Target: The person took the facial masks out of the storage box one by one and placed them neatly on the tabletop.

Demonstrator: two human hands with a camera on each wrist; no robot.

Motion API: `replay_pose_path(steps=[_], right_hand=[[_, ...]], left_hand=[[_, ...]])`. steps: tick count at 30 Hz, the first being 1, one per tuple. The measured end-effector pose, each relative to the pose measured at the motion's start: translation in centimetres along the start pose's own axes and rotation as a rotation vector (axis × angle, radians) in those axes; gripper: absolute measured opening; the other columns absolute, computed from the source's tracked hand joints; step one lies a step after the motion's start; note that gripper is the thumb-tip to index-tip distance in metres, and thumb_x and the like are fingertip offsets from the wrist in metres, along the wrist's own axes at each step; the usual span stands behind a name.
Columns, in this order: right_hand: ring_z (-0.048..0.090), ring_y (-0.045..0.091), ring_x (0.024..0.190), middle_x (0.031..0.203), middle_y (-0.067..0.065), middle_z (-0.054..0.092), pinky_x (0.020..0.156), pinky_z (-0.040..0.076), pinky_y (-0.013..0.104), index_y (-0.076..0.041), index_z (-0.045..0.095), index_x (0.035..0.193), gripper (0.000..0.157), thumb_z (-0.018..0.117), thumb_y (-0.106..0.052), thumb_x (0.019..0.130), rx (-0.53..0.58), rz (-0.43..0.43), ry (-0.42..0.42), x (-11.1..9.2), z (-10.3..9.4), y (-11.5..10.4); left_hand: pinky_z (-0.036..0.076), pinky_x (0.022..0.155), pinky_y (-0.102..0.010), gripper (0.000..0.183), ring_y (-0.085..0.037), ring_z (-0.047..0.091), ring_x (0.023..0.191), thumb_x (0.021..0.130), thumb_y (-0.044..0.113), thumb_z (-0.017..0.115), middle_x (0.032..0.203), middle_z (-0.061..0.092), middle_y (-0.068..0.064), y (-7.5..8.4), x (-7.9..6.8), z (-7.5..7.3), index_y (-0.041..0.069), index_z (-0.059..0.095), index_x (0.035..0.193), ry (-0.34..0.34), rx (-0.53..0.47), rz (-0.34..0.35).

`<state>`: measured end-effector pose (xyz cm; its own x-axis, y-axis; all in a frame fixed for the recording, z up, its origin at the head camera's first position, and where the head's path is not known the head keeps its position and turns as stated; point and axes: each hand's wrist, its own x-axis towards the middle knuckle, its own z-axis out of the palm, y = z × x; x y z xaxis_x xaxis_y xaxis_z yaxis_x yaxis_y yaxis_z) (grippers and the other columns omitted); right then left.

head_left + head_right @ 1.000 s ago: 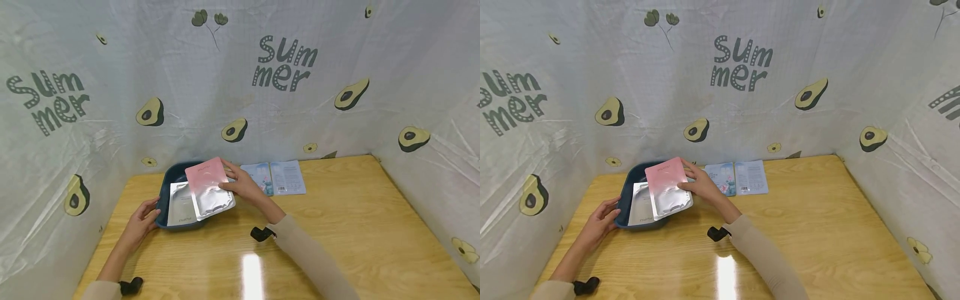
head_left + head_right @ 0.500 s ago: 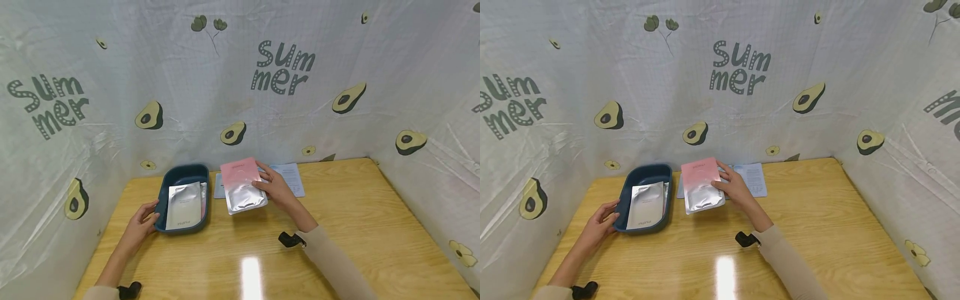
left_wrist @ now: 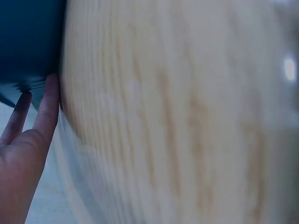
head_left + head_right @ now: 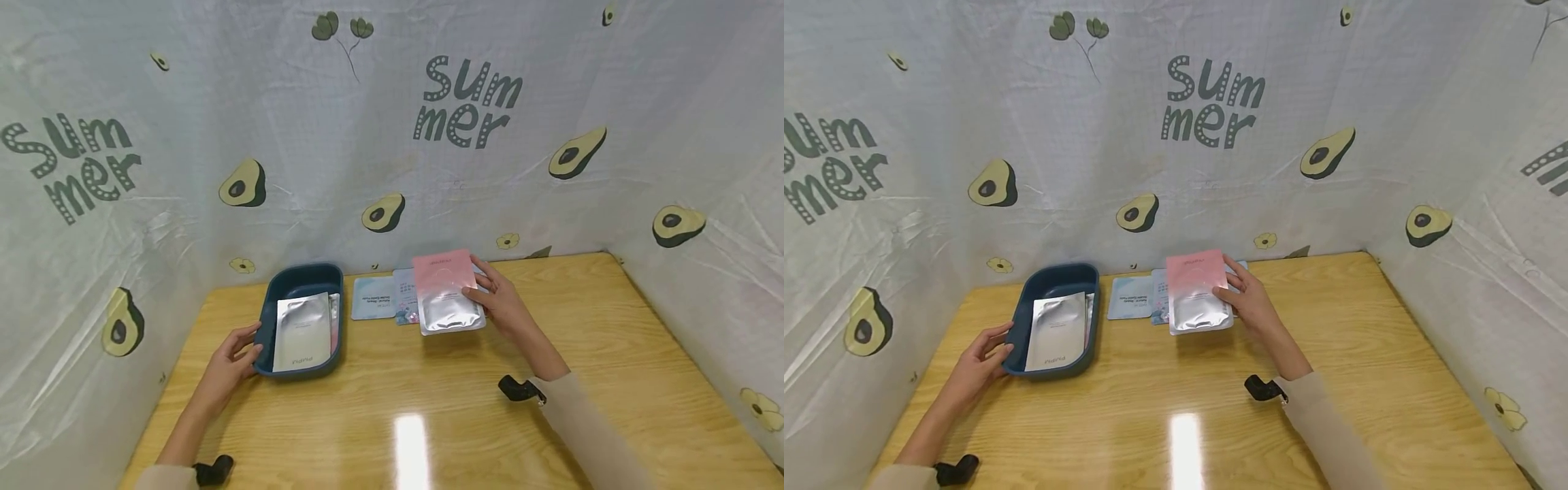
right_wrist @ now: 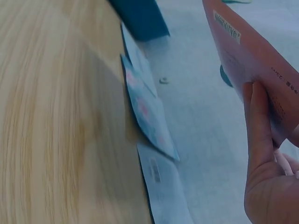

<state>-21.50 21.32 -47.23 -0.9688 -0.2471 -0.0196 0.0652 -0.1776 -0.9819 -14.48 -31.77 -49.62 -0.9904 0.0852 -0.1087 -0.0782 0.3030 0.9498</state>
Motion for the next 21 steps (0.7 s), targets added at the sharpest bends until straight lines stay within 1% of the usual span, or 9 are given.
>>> replay_pose_path(steps=[3, 7, 13, 17, 21], right_hand=[[0.072, 0.015, 0.098, 0.160, 0.018, 0.037, 0.068, 0.059, 0.029, -0.024, 0.021, 0.164, 0.077, 0.062, -0.004, 0.101, -0.034, 0.002, 0.007, -0.3, -1.0, -0.5], [0.071, 0.014, 0.098, 0.160, 0.018, 0.037, 0.070, 0.059, 0.029, -0.025, 0.022, 0.164, 0.077, 0.063, -0.007, 0.101, -0.079, 0.002, 0.017, -0.7, -2.0, -1.1], [0.070, 0.010, 0.100, 0.161, 0.022, 0.034, 0.073, 0.059, 0.027, -0.024, 0.020, 0.164, 0.079, 0.064, -0.009, 0.101, -0.131, -0.010, 0.067, -1.0, -3.5, -1.9], [0.070, 0.010, 0.098, 0.160, 0.025, 0.033, 0.072, 0.059, 0.027, -0.023, 0.017, 0.165, 0.081, 0.064, -0.009, 0.100, -0.151, -0.014, 0.076, -1.1, -4.6, -2.2], [0.070, 0.009, 0.094, 0.158, 0.026, 0.035, 0.069, 0.059, 0.026, -0.026, 0.020, 0.164, 0.080, 0.065, -0.009, 0.100, -0.188, -0.020, 0.088, -0.9, -5.8, -2.4]], left_hand=[[0.057, 0.081, -0.024, 0.060, 0.001, 0.057, 0.110, 0.107, 0.025, 0.055, 0.153, 0.035, -0.027, 0.1, 0.1, 0.1, 0.005, 0.031, 0.157, -0.004, -0.017, 0.009], [0.057, 0.081, -0.024, 0.059, -0.001, 0.059, 0.109, 0.107, 0.023, 0.055, 0.152, 0.036, -0.029, 0.3, 0.0, 0.1, 0.002, 0.031, 0.156, 0.004, -0.023, -0.003], [0.056, 0.085, -0.024, 0.061, -0.007, 0.056, 0.115, 0.107, 0.026, 0.055, 0.156, 0.033, -0.029, 0.9, -0.1, 0.2, 0.006, 0.029, 0.158, -0.003, 0.010, -0.056], [0.055, 0.086, -0.023, 0.061, -0.009, 0.055, 0.118, 0.108, 0.028, 0.053, 0.158, 0.031, -0.028, 1.0, 0.0, 0.2, 0.008, 0.027, 0.159, -0.009, 0.010, -0.059], [0.055, 0.087, -0.023, 0.060, -0.020, 0.052, 0.126, 0.108, 0.027, 0.052, 0.158, 0.031, -0.028, 0.8, -0.1, 0.2, 0.007, 0.028, 0.159, -0.007, 0.009, -0.050]])
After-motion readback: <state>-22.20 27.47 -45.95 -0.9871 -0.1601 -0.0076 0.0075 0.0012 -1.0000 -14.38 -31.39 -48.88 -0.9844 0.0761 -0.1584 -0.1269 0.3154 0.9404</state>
